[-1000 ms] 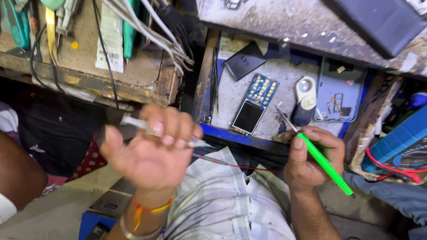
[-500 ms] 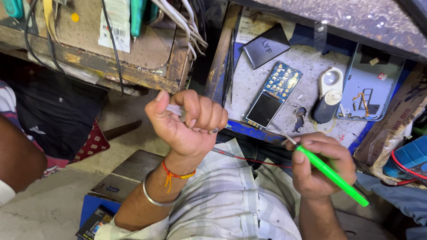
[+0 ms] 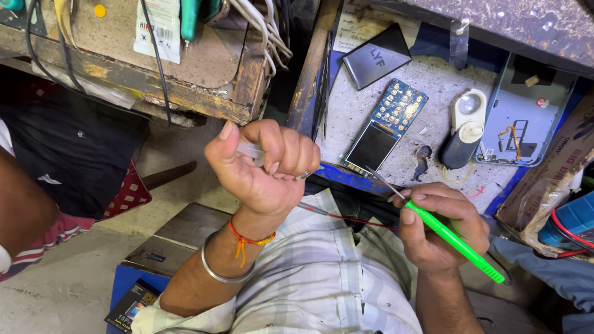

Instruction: The person solders components on a mobile phone circuit board using a soldering iron and tweezers while seated at a workbench.

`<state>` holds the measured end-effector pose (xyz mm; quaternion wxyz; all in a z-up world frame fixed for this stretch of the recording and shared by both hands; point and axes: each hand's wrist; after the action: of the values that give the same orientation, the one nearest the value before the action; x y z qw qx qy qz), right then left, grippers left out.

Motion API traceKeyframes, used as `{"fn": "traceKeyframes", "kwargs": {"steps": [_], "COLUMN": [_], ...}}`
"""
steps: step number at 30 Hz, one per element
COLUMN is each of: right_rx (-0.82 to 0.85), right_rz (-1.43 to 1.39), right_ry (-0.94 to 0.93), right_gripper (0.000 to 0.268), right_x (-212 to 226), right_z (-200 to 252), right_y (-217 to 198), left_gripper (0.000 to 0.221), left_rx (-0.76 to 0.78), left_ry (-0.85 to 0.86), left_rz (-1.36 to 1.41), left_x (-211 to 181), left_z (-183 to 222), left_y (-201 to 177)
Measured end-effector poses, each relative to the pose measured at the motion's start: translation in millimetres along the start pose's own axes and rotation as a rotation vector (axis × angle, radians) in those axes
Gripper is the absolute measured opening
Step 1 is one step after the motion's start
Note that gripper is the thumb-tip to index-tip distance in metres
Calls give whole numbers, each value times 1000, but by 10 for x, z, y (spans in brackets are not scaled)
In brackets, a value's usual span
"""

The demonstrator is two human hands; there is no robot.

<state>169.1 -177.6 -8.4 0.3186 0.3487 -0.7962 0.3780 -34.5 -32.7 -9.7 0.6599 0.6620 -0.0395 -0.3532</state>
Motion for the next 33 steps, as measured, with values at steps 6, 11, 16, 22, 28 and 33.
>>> {"fn": "traceKeyframes", "kwargs": {"steps": [6,11,16,22,28,33], "right_rx": [-58,-93,-82,-92,-160,-108], "right_rz": [-157,-186,-186,-157,-194,-181], "right_ry": [35,65,75,106,114,109], "right_gripper": [21,19,20,19,19,23], "right_x": [-50,-66,-48,-37,-51,-60], "right_z": [54,96,69,81,64,88], "right_y": [-13,-31,-27,-41,-25,-34], "left_gripper": [58,39,30,33,14,29], "left_rx": [23,-68,-442,-518,-489,-360], "left_ry": [241,576,601,756,801,579], "left_rz": [-200,-546,-1011,-2233,-2031,-2129], "left_x": [-125,-647,-1332,-1635,-879,-420], "left_z": [111,113,-83,-488,-186,-254], "left_y": [326,667,826,484,647,684]}}
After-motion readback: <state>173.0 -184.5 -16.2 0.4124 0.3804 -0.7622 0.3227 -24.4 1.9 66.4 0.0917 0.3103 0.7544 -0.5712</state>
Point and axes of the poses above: each hand's wrist, its own z-axis away from the middle knuckle, its own y-axis out of the palm, x = y × z, and after that the axes turned 8 degrees about -y, right-handed
